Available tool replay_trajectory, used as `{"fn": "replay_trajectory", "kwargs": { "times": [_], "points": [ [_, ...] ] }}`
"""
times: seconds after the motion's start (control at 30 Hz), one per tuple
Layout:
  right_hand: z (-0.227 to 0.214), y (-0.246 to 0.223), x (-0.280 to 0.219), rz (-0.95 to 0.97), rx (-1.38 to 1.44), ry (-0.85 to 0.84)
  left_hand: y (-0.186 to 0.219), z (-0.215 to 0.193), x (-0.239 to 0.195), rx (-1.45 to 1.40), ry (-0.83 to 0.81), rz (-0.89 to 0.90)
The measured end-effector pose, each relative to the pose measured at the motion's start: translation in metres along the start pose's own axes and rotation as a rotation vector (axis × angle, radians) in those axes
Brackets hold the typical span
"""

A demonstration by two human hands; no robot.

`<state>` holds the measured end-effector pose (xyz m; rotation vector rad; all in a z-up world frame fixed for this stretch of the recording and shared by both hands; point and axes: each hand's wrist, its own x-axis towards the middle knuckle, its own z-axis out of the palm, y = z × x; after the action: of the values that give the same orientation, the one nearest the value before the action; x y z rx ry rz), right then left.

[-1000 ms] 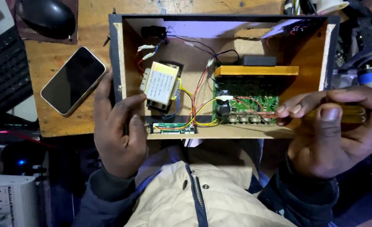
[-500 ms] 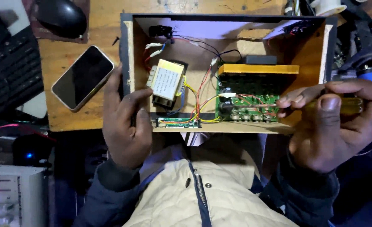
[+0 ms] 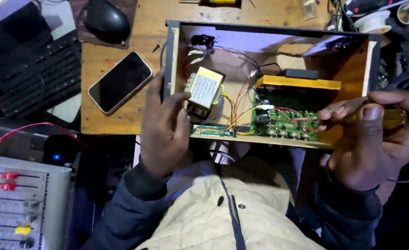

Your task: The person uses a screwdriver to remove screws from a black electronic device, opens the casing to reveal internal components, and then uses the screwdriver to probe and adjust wires and parts on the circuit board. The device remains open on the workbench.

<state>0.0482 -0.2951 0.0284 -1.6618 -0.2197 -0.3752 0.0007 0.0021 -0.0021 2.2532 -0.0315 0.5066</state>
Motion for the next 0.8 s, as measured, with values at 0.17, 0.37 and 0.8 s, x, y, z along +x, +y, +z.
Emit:
{"fn": "replay_trajectory", "kwargs": {
  "times": [0.17,0.37,0.8],
  "points": [
    [-0.001,0.0,0.0,-0.022,-0.036,-0.008,0.008,-0.007,0.003,0.197,-0.088,0.025],
    [0.004,-0.002,0.001,-0.005,-0.007,0.026,0.007,-0.008,0.008,0.242,-0.153,0.04],
    [0.008,-0.001,0.002,-0.014,0.034,0.056,0.001,-0.008,0.011,0.27,-0.157,0.08]
  ]
}}
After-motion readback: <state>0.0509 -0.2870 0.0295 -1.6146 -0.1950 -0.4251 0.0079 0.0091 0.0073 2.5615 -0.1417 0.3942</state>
